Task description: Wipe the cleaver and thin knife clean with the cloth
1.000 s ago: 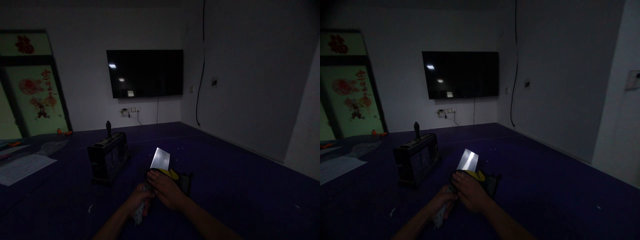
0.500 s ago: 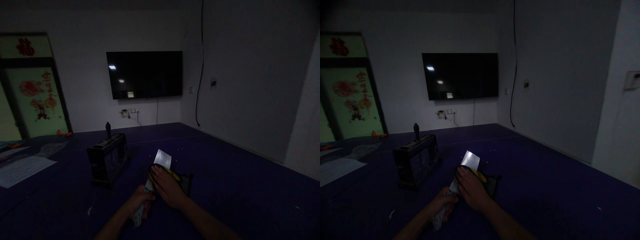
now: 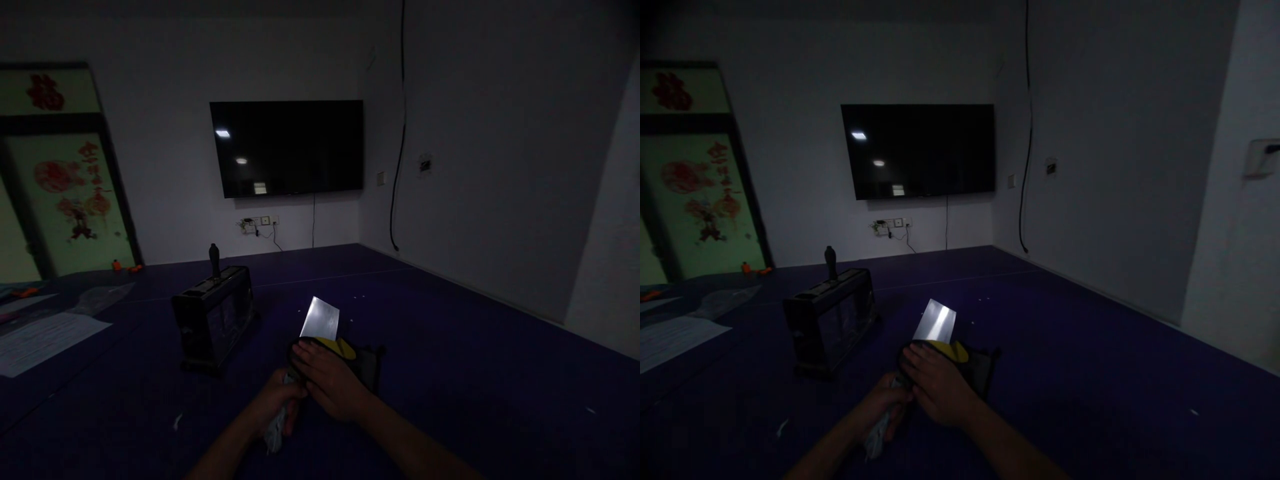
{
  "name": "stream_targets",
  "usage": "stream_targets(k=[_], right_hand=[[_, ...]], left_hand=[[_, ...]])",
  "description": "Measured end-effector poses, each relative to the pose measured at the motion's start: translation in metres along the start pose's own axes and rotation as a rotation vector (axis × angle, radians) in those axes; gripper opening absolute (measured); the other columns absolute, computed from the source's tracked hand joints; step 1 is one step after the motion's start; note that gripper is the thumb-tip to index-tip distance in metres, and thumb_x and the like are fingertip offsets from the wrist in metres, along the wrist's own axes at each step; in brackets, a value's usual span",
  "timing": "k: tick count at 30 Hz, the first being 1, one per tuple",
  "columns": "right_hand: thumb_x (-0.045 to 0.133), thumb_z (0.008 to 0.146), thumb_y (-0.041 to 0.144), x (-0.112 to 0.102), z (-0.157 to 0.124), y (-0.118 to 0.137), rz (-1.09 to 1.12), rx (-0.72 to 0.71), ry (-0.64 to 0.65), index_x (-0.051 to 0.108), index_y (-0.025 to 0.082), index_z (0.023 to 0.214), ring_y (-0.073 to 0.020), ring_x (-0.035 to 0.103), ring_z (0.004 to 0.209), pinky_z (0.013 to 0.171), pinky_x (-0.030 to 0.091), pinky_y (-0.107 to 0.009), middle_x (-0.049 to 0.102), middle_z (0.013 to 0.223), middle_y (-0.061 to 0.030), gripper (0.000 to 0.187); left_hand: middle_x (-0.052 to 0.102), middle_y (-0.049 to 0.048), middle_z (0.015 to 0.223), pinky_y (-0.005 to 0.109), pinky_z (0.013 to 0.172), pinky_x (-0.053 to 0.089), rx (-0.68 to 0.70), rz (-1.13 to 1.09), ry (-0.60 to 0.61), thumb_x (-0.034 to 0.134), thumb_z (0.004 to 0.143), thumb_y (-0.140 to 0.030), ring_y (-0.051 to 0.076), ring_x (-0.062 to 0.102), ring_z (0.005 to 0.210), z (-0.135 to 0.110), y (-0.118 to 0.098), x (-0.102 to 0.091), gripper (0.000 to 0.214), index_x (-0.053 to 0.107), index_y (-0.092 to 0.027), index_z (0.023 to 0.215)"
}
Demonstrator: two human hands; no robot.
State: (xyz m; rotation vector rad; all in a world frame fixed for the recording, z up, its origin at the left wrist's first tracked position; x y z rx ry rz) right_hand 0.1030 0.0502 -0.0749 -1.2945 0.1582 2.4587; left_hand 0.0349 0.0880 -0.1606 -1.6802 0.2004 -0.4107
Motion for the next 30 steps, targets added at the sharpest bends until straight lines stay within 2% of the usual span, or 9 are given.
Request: stream_targets(k=[3,7,16,20,30], right_hand=[[0.040,0.084,0.016,-0.001,0.000,-0.003,-0.019,0.024,-0.030,0.033,0.010,0.134,-0.0206,0.018,0.132,0.106,0.026,-0.043,0.032,0.141,-0.0107,0.051],[0.037,0.087,0.018,-0.001,-0.001,-0.012,-0.050,0.097,-0.060,0.032,0.012,0.135,-0.0204,0.020,0.132,0.106,0.028,-0.042,0.029,0.142,-0.0096,0.049],[0.034,0.088,0.017,-0.009,-0.009,-0.039,-0.115,0.284,-0.230,0.028,0.014,0.137,-0.0210,0.022,0.131,0.104,0.031,-0.043,0.030,0.142,-0.0082,0.049],[0.033,0.089,0.019,-0.010,-0.012,-0.045,-0.123,0.297,-0.289,0.029,0.014,0.137,-0.0218,0.022,0.131,0.104,0.032,-0.044,0.031,0.141,-0.0089,0.048],[0.033,0.089,0.018,-0.010,-0.010,-0.040,-0.148,0.278,-0.274,0.027,0.013,0.137,-0.0220,0.021,0.132,0.104,0.031,-0.045,0.030,0.141,-0.0094,0.049]], left_hand=[[0.044,-0.0059,0.032,0.017,0.026,0.025,-0.007,0.002,0.010,0.060,0.059,-0.030,0.010,0.041,0.023,-0.001,-0.001,0.001,0.019,0.048,-0.016,0.058],[0.043,-0.0053,0.032,0.016,0.026,0.025,-0.036,0.036,0.047,0.060,0.060,-0.030,0.009,0.041,0.023,-0.002,0.000,0.005,0.021,0.046,-0.016,0.053],[0.043,-0.0057,0.032,0.015,0.027,0.024,-0.053,0.046,0.121,0.061,0.060,-0.029,0.009,0.041,0.023,-0.002,0.002,0.010,0.019,0.049,-0.014,0.058],[0.046,-0.0052,0.034,0.015,0.028,0.024,-0.074,0.080,0.145,0.063,0.058,-0.029,0.009,0.042,0.024,-0.001,0.001,0.010,0.020,0.050,-0.014,0.061],[0.046,-0.0053,0.032,0.014,0.027,0.021,-0.049,0.037,0.113,0.061,0.060,-0.026,0.010,0.042,0.023,-0.002,0.004,0.010,0.016,0.050,-0.014,0.061]])
Point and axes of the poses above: each hand's wrist, its own z-axis towards the middle knuckle, its own x-axis out of the palm, y = z × x, the point moved 9 cm from there along z, towards the middle knuckle
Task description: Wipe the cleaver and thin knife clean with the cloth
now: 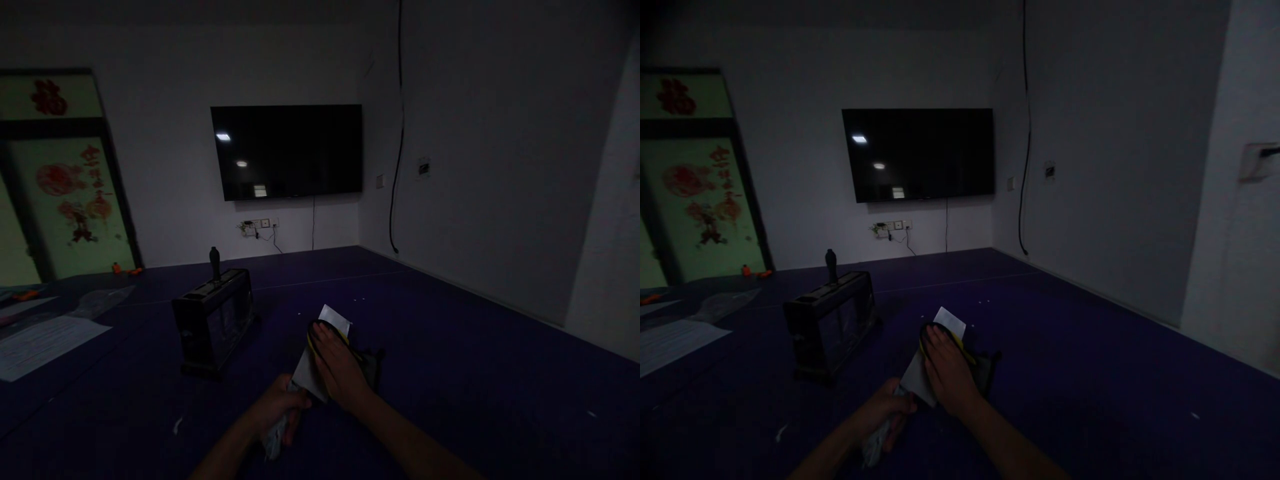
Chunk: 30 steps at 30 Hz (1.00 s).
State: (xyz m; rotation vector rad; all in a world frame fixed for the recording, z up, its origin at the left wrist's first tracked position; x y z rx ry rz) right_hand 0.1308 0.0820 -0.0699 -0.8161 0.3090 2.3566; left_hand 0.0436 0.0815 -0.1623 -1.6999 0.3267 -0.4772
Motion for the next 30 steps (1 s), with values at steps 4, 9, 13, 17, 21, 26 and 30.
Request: stream_targets(k=[4,9,13,17,21,26,30], right_hand=[[0.035,0.089,0.019,0.000,0.001,0.012,0.026,-0.058,0.088,0.025,0.013,0.138,-0.0219,0.021,0.132,0.105,0.030,-0.044,0.030,0.142,-0.0090,0.051],[0.035,0.089,0.020,0.003,0.000,0.025,0.073,-0.148,0.171,0.025,0.014,0.138,-0.0209,0.021,0.131,0.106,0.028,-0.042,0.031,0.141,-0.0080,0.051],[0.036,0.088,0.020,0.002,0.000,0.026,0.080,-0.153,0.165,0.028,0.014,0.137,-0.0210,0.023,0.131,0.105,0.029,-0.042,0.032,0.140,-0.0087,0.050],[0.035,0.089,0.020,0.003,0.000,0.025,0.065,-0.132,0.156,0.029,0.014,0.137,-0.0206,0.024,0.130,0.105,0.030,-0.042,0.033,0.140,-0.0087,0.049],[0.035,0.089,0.020,0.004,0.000,0.021,0.040,-0.112,0.135,0.028,0.014,0.137,-0.0211,0.026,0.130,0.104,0.032,-0.041,0.032,0.140,-0.0086,0.049],[0.035,0.088,0.019,0.002,0.001,0.010,0.020,-0.027,0.070,0.029,0.015,0.137,-0.0218,0.029,0.129,0.103,0.034,-0.042,0.034,0.139,-0.0083,0.049],[0.032,0.089,0.018,-0.002,0.000,-0.001,0.007,0.032,0.004,0.029,0.014,0.137,-0.0222,0.026,0.130,0.103,0.033,-0.045,0.033,0.140,-0.0089,0.048]], left_hand=[[0.046,-0.0056,0.031,0.016,0.026,0.023,0.004,-0.018,-0.042,0.061,0.060,-0.027,0.010,0.041,0.022,0.000,-0.001,-0.003,0.017,0.051,-0.015,0.064],[0.044,-0.0041,0.031,0.017,0.026,0.025,-0.014,0.012,-0.057,0.063,0.056,-0.033,0.010,0.040,0.022,0.004,-0.001,-0.008,0.023,0.048,-0.015,0.054],[0.044,-0.0047,0.033,0.017,0.027,0.026,-0.009,0.030,-0.060,0.065,0.054,-0.036,0.010,0.040,0.023,0.005,-0.001,-0.010,0.027,0.047,-0.015,0.052],[0.041,-0.0051,0.032,0.017,0.027,0.026,-0.001,0.034,-0.030,0.062,0.056,-0.035,0.009,0.040,0.023,0.004,-0.004,-0.006,0.027,0.044,-0.016,0.048],[0.041,-0.0063,0.032,0.017,0.026,0.026,-0.011,0.018,-0.036,0.062,0.056,-0.032,0.010,0.039,0.022,0.003,-0.004,-0.006,0.022,0.047,-0.016,0.054],[0.043,-0.0049,0.032,0.017,0.025,0.025,-0.028,0.027,0.028,0.060,0.058,-0.030,0.010,0.041,0.023,0.003,0.000,-0.004,0.019,0.048,-0.015,0.054],[0.045,-0.0049,0.033,0.016,0.027,0.025,-0.045,0.062,0.041,0.061,0.058,-0.028,0.011,0.043,0.024,0.004,0.002,-0.004,0.017,0.050,-0.015,0.059]])
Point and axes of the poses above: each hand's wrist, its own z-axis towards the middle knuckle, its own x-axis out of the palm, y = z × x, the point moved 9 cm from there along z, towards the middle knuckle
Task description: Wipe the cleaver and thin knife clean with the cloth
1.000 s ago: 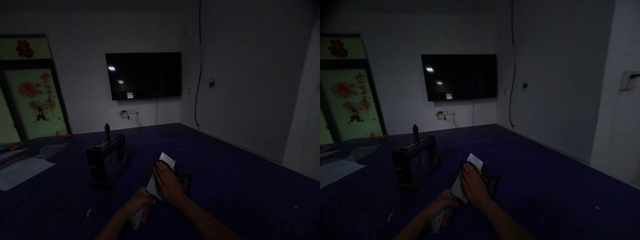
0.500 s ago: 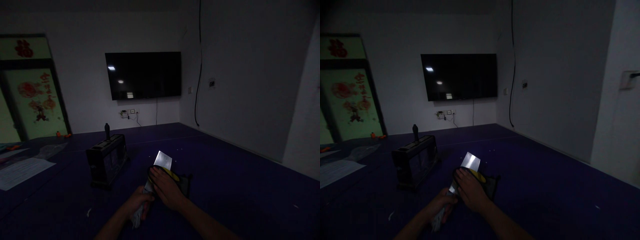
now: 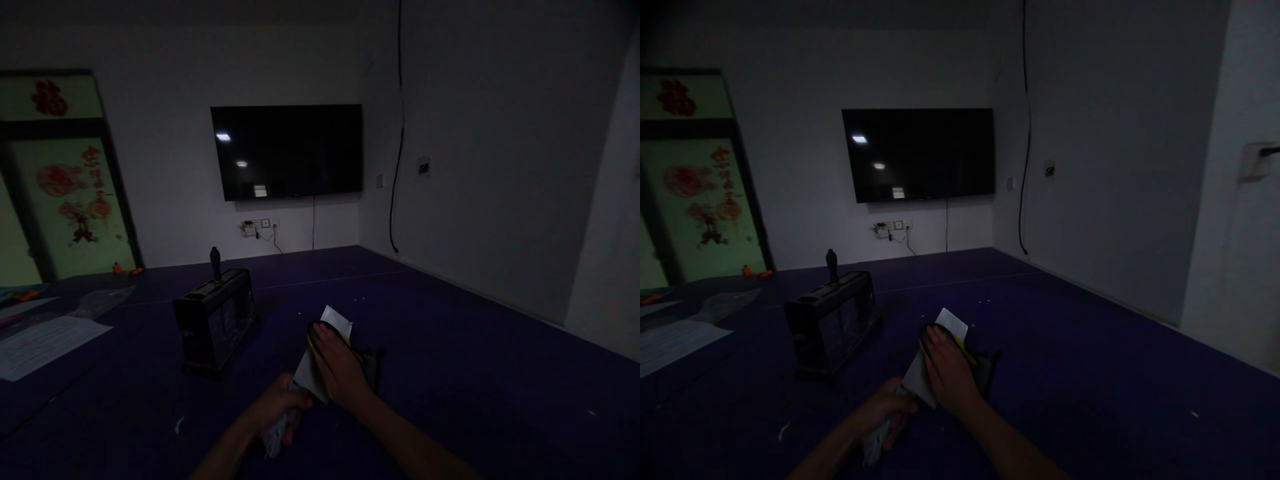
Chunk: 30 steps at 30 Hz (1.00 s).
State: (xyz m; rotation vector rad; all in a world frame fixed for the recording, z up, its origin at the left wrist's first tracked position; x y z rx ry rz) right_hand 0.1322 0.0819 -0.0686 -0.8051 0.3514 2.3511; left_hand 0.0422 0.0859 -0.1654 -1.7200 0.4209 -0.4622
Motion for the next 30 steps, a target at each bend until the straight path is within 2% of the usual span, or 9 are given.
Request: stream_targets(k=[6,19,30], right_hand=[[0.030,0.091,0.022,-0.002,-0.003,-0.016,-0.015,0.085,-0.089,0.024,0.017,0.139,-0.0226,0.026,0.130,0.102,0.033,-0.046,0.032,0.141,-0.0081,0.048],[0.025,0.093,0.029,-0.002,-0.008,-0.043,-0.046,0.284,-0.145,0.024,0.017,0.139,-0.0219,0.024,0.131,0.104,0.027,-0.045,0.028,0.143,-0.0066,0.047],[0.023,0.093,0.031,-0.005,-0.010,-0.052,-0.041,0.349,-0.193,0.020,0.017,0.140,-0.0216,0.024,0.131,0.104,0.025,-0.045,0.028,0.143,-0.0067,0.049]], left_hand=[[0.047,-0.0044,0.032,0.015,0.028,0.020,-0.013,0.041,0.032,0.059,0.057,-0.026,0.009,0.039,0.022,-0.003,-0.002,0.008,0.016,0.047,-0.016,0.056],[0.045,-0.0045,0.029,0.016,0.026,0.022,-0.004,0.130,0.033,0.055,0.056,-0.023,0.008,0.036,0.020,-0.010,-0.014,0.017,0.017,0.042,-0.017,0.047],[0.046,-0.0038,0.031,0.017,0.029,0.024,-0.041,0.166,0.073,0.057,0.057,-0.026,0.007,0.037,0.022,-0.008,-0.008,0.017,0.021,0.042,-0.017,0.046]])
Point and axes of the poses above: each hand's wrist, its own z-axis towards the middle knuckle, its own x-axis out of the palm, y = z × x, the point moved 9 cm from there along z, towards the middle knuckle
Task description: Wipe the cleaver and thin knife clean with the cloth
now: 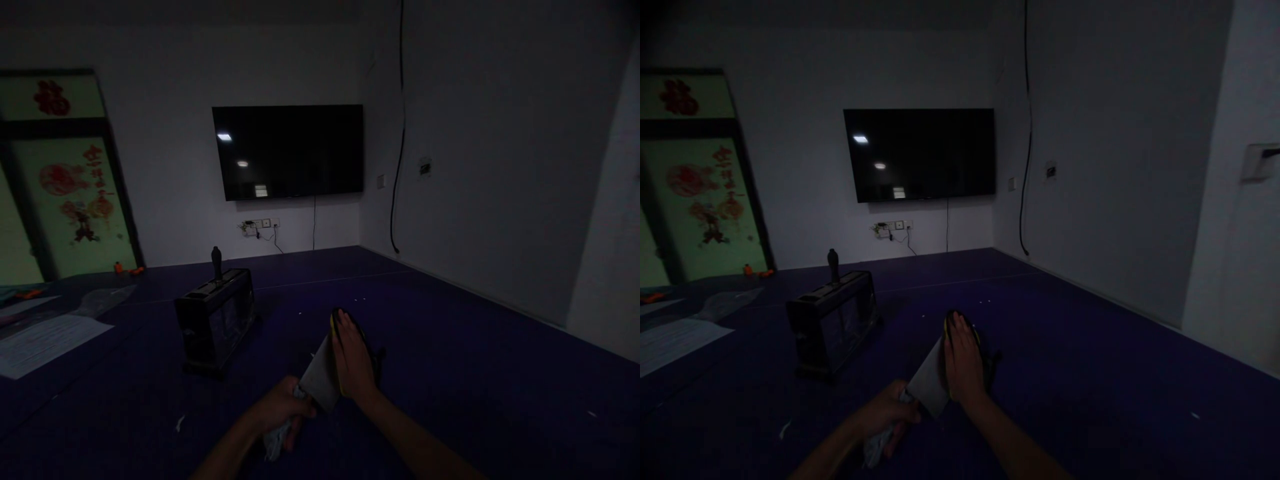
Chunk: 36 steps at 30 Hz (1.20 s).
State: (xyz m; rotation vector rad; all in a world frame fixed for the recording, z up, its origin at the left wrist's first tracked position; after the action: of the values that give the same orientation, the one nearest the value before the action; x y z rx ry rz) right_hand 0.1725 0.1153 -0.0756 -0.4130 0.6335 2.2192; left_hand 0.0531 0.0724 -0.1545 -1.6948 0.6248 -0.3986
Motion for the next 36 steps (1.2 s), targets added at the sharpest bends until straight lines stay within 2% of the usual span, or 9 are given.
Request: stream_targets(k=[6,14,19,23,27,36], right_hand=[[0.023,0.093,0.031,-0.001,0.001,-0.004,0.005,0.023,-0.020,0.021,0.016,0.140,-0.0216,0.025,0.130,0.104,0.025,-0.045,0.029,0.142,-0.0071,0.049],[0.023,0.093,0.029,-0.001,0.001,-0.012,0.034,0.062,-0.039,0.020,0.016,0.140,-0.0230,0.025,0.130,0.105,0.024,-0.045,0.028,0.143,-0.0085,0.049],[0.022,0.093,0.026,0.003,0.000,-0.014,0.028,0.078,-0.007,0.021,0.013,0.140,-0.0215,0.021,0.132,0.106,0.022,-0.046,0.026,0.143,-0.0096,0.048],[0.024,0.093,0.027,0.008,-0.001,-0.015,0.032,0.083,0.035,0.020,0.014,0.140,-0.0215,0.018,0.133,0.106,0.022,-0.046,0.024,0.144,-0.0093,0.049],[0.025,0.093,0.025,0.011,-0.002,-0.009,0.039,0.025,0.065,0.023,0.015,0.139,-0.0228,0.019,0.132,0.106,0.023,-0.047,0.025,0.144,-0.0091,0.047],[0.030,0.092,0.024,0.019,-0.008,0.030,0.037,-0.200,0.281,0.033,0.013,0.135,-0.0216,0.025,0.130,0.105,0.028,-0.044,0.034,0.139,-0.0101,0.044]], left_hand=[[0.043,-0.0045,0.030,0.016,0.029,0.024,0.009,-0.005,-0.020,0.058,0.056,-0.027,0.007,0.036,0.022,-0.002,-0.001,0.000,0.024,0.040,-0.017,0.043],[0.044,-0.0044,0.030,0.018,0.028,0.025,0.003,-0.013,-0.058,0.063,0.054,-0.030,0.009,0.038,0.022,0.002,0.007,-0.007,0.023,0.045,-0.016,0.050],[0.046,-0.0061,0.033,0.015,0.028,0.025,0.011,-0.096,-0.087,0.061,0.055,-0.026,0.008,0.039,0.023,0.004,0.010,-0.011,0.018,0.047,-0.016,0.061],[0.046,-0.0064,0.034,0.017,0.026,0.027,0.042,-0.151,-0.102,0.060,0.054,-0.027,0.011,0.043,0.023,0.004,0.009,-0.012,0.017,0.049,-0.015,0.061],[0.044,-0.0072,0.033,0.017,0.024,0.025,0.069,-0.222,-0.148,0.060,0.055,-0.028,0.011,0.042,0.023,0.004,0.006,-0.015,0.018,0.048,-0.016,0.062],[0.037,-0.0077,0.030,0.017,0.025,0.019,0.155,-0.319,-0.355,0.062,0.058,-0.037,0.007,0.035,0.021,-0.002,0.003,-0.032,0.027,0.045,-0.017,0.052]])
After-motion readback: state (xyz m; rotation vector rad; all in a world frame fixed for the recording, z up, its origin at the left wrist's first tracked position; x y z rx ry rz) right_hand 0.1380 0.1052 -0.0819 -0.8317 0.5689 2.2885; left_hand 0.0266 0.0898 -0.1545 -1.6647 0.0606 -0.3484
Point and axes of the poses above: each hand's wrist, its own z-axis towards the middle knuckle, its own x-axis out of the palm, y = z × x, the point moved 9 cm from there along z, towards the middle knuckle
